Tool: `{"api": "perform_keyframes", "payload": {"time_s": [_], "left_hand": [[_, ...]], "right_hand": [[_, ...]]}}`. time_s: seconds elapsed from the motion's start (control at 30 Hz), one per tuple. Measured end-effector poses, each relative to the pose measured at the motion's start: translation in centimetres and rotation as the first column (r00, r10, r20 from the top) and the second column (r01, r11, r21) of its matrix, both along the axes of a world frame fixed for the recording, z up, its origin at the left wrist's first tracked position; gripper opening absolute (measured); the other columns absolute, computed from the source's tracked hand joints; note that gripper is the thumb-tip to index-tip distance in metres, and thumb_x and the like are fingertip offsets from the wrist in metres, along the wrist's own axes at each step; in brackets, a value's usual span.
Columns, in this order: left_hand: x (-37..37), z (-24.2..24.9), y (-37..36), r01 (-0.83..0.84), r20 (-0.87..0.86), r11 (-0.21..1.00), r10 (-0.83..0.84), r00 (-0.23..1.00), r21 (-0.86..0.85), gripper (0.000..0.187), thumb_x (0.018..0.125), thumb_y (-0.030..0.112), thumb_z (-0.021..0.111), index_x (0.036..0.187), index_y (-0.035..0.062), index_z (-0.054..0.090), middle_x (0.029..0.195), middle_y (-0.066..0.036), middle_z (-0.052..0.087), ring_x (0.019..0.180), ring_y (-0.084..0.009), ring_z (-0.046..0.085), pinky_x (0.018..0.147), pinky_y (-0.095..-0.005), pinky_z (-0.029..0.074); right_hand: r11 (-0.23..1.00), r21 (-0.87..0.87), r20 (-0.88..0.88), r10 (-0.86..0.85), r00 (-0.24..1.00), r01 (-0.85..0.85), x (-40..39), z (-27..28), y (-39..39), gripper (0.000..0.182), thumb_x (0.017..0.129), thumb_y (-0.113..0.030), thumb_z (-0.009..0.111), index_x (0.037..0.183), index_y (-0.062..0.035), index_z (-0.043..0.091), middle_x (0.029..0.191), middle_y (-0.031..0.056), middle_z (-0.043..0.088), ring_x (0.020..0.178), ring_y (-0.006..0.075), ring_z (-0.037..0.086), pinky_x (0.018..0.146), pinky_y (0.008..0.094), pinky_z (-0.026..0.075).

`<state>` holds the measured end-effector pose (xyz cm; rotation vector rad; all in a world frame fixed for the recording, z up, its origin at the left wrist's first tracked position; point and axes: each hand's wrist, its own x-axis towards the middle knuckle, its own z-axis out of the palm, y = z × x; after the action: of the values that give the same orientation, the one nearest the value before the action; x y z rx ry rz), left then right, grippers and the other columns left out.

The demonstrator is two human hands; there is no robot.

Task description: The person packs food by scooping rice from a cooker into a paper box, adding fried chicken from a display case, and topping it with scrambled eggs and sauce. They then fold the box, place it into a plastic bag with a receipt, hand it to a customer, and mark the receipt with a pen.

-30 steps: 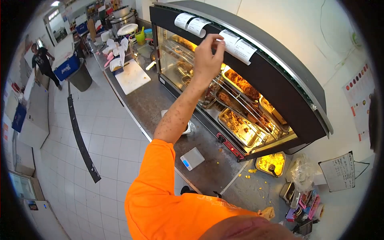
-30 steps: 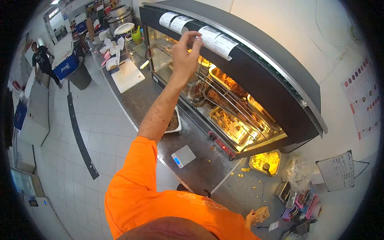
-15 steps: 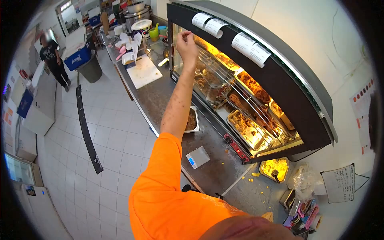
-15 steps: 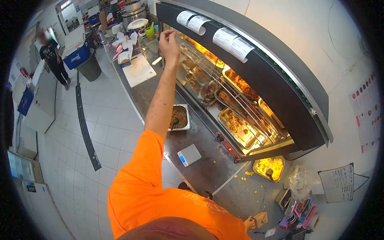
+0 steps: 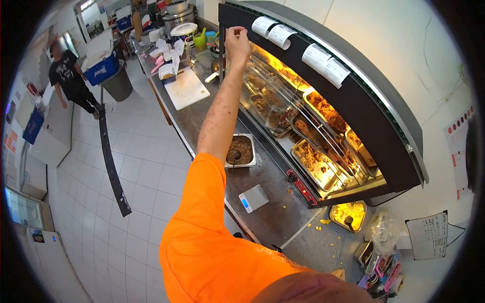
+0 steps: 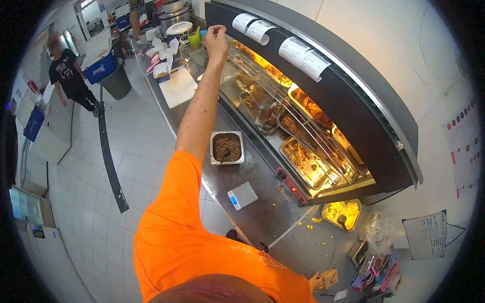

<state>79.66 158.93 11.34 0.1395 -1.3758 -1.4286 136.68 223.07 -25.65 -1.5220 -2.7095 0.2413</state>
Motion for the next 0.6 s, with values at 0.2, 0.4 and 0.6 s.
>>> {"api": "perform_keyframes", "payload": {"time_s": [0.2, 0.4, 0.6], "left_hand": [[-1.1, 0.0, -0.3, 0.024, -0.027, 1.000, -0.024, 0.999, -0.002, 0.012, 0.081, 0.013, 0.059, 0.085, 0.0016, 0.061, 0.082, -0.011, 0.064, 0.076, -0.0232, 0.060, 0.072, -0.0341, 0.047], [-1.6, 1.7, -0.5, 0.112, -0.068, 0.993, -0.114, 0.991, -0.033, 0.014, 0.084, 0.014, 0.059, 0.087, 0.0010, 0.059, 0.084, -0.009, 0.062, 0.074, -0.0200, 0.057, 0.071, -0.0326, 0.045], [3.0, 4.3, -3.1, 0.576, 0.295, 0.818, -0.549, 0.782, -0.005, 0.034, 0.087, 0.011, 0.052, 0.118, 0.0005, 0.043, 0.102, -0.017, 0.061, 0.081, -0.0241, 0.061, 0.065, -0.0359, 0.053]], "right_hand": [[1.000, -0.026, -0.002, 0.009, 1.000, -0.009, -0.1, 0.1, -0.9, 0.043, 0.088, -0.049, 0.051, 0.107, -0.0123, 0.063, 0.113, 0.0122, 0.059, 0.106, 0.0325, 0.054, 0.092, 0.0460, 0.039], [0.999, -0.050, -0.018, 0.007, 1.000, -0.008, -0.1, 0.2, -1.6, 0.043, 0.088, -0.049, 0.051, 0.104, -0.0110, 0.065, 0.109, 0.0128, 0.062, 0.103, 0.0321, 0.056, 0.090, 0.0453, 0.040], [0.997, -0.059, 0.101, -0.039, 0.994, 0.045, 9.1, 2.4, -0.9, 0.044, 0.088, -0.049, 0.051, 0.101, -0.0097, 0.068, 0.106, 0.0134, 0.065, 0.101, 0.0317, 0.059, 0.089, 0.0446, 0.041]]}}
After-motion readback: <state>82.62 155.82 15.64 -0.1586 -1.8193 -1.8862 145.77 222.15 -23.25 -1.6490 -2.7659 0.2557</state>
